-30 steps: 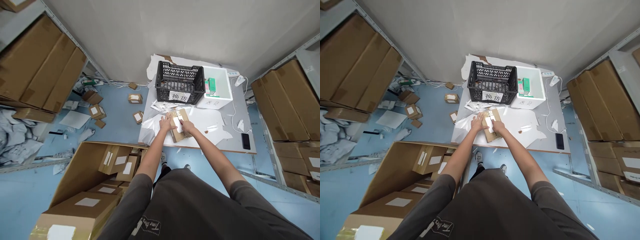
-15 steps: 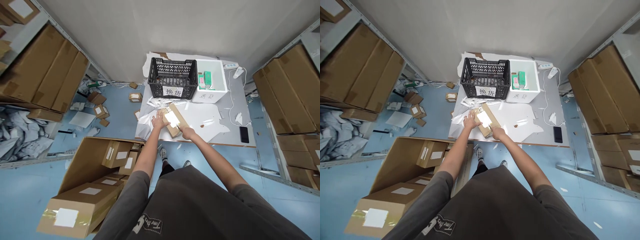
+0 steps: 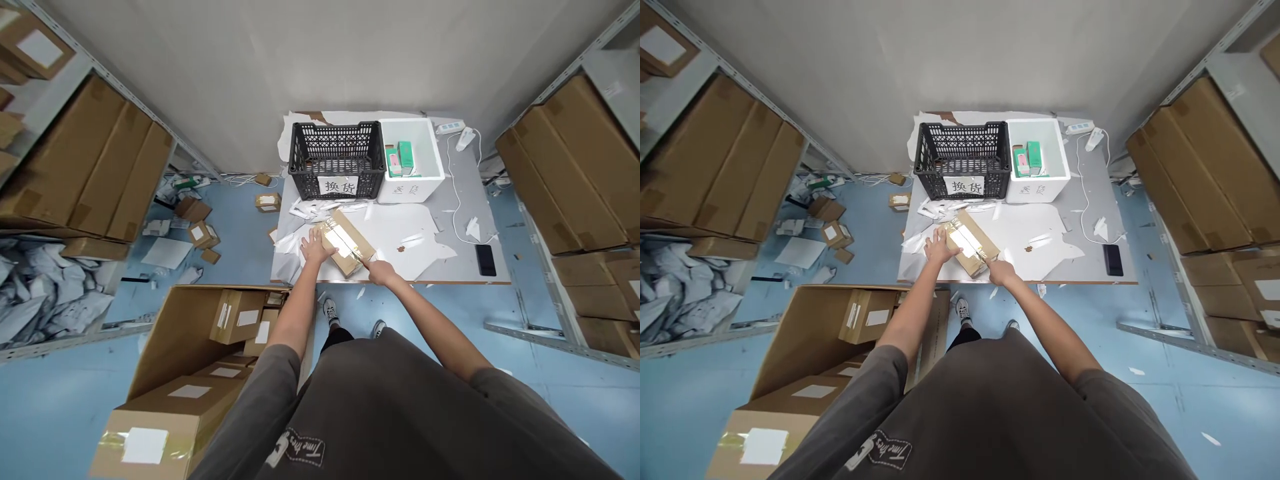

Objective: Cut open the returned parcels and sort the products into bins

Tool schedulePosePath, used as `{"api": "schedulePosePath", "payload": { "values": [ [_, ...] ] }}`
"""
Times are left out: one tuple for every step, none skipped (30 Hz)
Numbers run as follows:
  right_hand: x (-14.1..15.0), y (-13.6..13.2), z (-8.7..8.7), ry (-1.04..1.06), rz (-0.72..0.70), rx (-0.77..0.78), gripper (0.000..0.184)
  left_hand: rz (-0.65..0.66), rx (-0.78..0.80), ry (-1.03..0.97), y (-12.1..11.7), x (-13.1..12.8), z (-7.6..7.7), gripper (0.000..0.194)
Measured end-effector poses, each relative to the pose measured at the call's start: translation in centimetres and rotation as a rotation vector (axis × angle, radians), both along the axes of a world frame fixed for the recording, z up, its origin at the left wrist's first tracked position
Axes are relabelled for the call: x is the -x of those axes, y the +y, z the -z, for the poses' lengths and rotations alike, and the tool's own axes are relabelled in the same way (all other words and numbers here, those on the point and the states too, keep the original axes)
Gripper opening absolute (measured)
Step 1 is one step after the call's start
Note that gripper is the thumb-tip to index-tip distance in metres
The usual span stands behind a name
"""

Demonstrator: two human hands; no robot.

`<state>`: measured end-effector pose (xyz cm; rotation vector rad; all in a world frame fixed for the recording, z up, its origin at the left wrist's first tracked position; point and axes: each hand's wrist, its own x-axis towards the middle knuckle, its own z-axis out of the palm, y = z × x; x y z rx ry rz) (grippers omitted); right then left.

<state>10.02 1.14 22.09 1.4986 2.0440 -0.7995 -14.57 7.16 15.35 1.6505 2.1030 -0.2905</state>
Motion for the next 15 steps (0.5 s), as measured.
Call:
{"api": "schedulePosePath", "payload": {
  "values": [
    [0.0, -0.3, 0.0, -0.001, 0.005, -0.007, 0.076, 0.001, -0.001, -0.003, 0.0, 0.0, 0.0, 0.122],
    [0.0, -0.7, 0.0, -0.006, 0.011, -0.014, 0.077, 0.001, -0.002, -0.007, 0.0, -0.1, 0.0, 0.122],
    [0.0, -1.0, 0.1, -0.014, 0.019, -0.021, 0.077, 0.002, -0.001, -0.009, 0.1, -0.2, -0.1, 0.123],
    [-0.1, -1.4, 0.1, -0.019, 0.027, -0.027, 0.078, 0.007, 0.003, -0.006, 0.1, -0.3, -0.2, 0.123],
    [-0.3, -1.8, 0.1, -0.020, 0.035, -0.034, 0.079, 0.015, 0.003, 0.006, 0.2, -0.4, -0.3, 0.123],
    [-0.6, -2.2, 0.1, -0.016, 0.048, -0.042, 0.080, 0.029, -0.008, 0.027, 0.2, -0.6, -0.5, 0.121],
    [-1.0, -2.6, 0.0, -0.006, 0.066, -0.049, 0.080, 0.056, -0.036, 0.047, 0.1, -0.9, -0.7, 0.117],
    [-1.4, -3.0, -0.1, 0.005, 0.090, -0.058, 0.080, 0.109, -0.079, 0.056, 0.0, -1.1, -0.9, 0.110],
    [-2.0, -3.4, -0.1, 0.018, 0.118, -0.072, 0.078, 0.199, -0.124, 0.040, -0.2, -1.3, -1.1, 0.100],
    [-2.5, -3.8, -0.2, 0.030, 0.150, -0.090, 0.076, 0.327, -0.156, -0.006, -0.5, -1.4, -1.2, 0.088],
    [-3.0, -4.0, -0.2, 0.038, 0.184, -0.108, 0.075, 0.484, -0.164, -0.077, -0.7, -1.5, -1.4, 0.078],
    [-3.4, -4.2, -0.2, 0.044, 0.214, -0.126, 0.074, 0.644, -0.143, -0.157, -1.0, -1.6, -1.5, 0.072],
    [-3.8, -4.4, -0.2, 0.047, 0.243, -0.144, 0.074, 0.781, -0.099, -0.226, -1.3, -1.8, -1.6, 0.073],
    [-4.1, -4.5, -0.1, 0.052, 0.268, -0.161, 0.073, 0.872, -0.048, -0.272, -1.4, -1.9, -1.6, 0.078],
    [-4.4, -4.5, 0.0, 0.064, 0.290, -0.175, 0.073, 0.915, -0.005, -0.289, -1.5, -2.2, -1.6, 0.086]
  ]
}}
